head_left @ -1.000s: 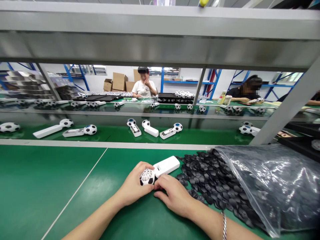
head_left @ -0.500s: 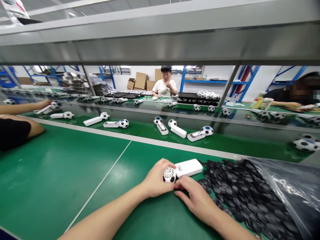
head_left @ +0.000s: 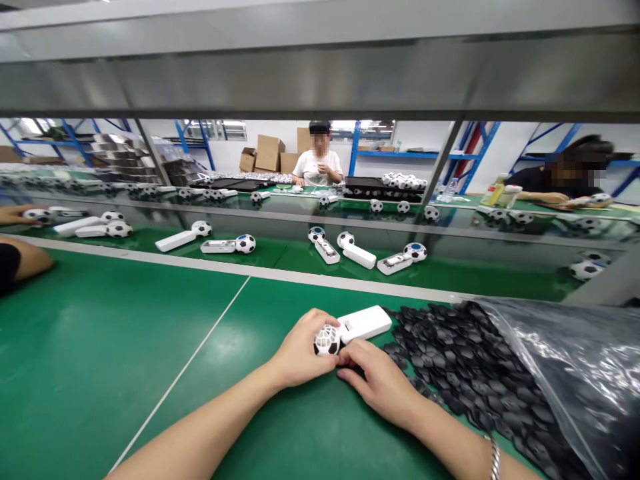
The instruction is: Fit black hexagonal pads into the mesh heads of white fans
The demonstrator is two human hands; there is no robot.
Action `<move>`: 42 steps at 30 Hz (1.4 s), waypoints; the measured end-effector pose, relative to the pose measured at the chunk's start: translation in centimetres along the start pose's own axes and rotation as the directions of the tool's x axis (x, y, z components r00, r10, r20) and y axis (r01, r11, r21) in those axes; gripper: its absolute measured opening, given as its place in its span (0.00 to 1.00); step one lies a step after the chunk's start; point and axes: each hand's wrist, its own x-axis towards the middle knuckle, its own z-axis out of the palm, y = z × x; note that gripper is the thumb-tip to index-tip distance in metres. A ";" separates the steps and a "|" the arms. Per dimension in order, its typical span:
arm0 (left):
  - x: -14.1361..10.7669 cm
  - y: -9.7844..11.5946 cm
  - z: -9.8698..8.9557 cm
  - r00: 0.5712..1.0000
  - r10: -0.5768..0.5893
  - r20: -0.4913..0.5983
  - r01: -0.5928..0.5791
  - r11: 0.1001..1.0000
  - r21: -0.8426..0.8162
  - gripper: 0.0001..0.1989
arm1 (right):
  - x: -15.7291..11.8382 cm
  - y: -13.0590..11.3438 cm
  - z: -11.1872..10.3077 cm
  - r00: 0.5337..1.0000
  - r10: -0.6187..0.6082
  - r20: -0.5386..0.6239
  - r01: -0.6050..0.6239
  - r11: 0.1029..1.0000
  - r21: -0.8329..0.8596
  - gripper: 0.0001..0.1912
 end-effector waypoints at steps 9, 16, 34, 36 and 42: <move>0.1 0.1 0.0 1.000 0.001 0.018 -0.001 0.999 0.036 0.21 | 0.1 -0.1 -0.1 1.000 -0.011 -0.004 0.011 1.000 -0.022 0.03; 0.2 0.1 -0.1 1.000 0.006 0.025 -0.008 0.998 0.059 0.21 | 0.0 0.0 -0.1 1.000 -0.020 0.001 0.021 0.999 -0.039 0.03; 0.1 -0.1 -0.2 0.999 0.027 0.038 -0.031 0.994 0.102 0.21 | 0.1 0.1 -0.2 0.999 -0.043 -0.002 0.042 0.996 -0.072 0.03; 0.2 -0.1 -0.2 0.999 0.032 0.042 -0.037 0.993 0.114 0.21 | 0.1 0.1 -0.2 0.999 -0.041 0.004 0.041 0.996 -0.073 0.03; 0.3 0.0 -0.3 0.998 0.029 0.047 -0.035 0.990 0.135 0.20 | 0.1 0.2 -0.2 0.998 -0.057 0.002 0.057 0.994 -0.093 0.04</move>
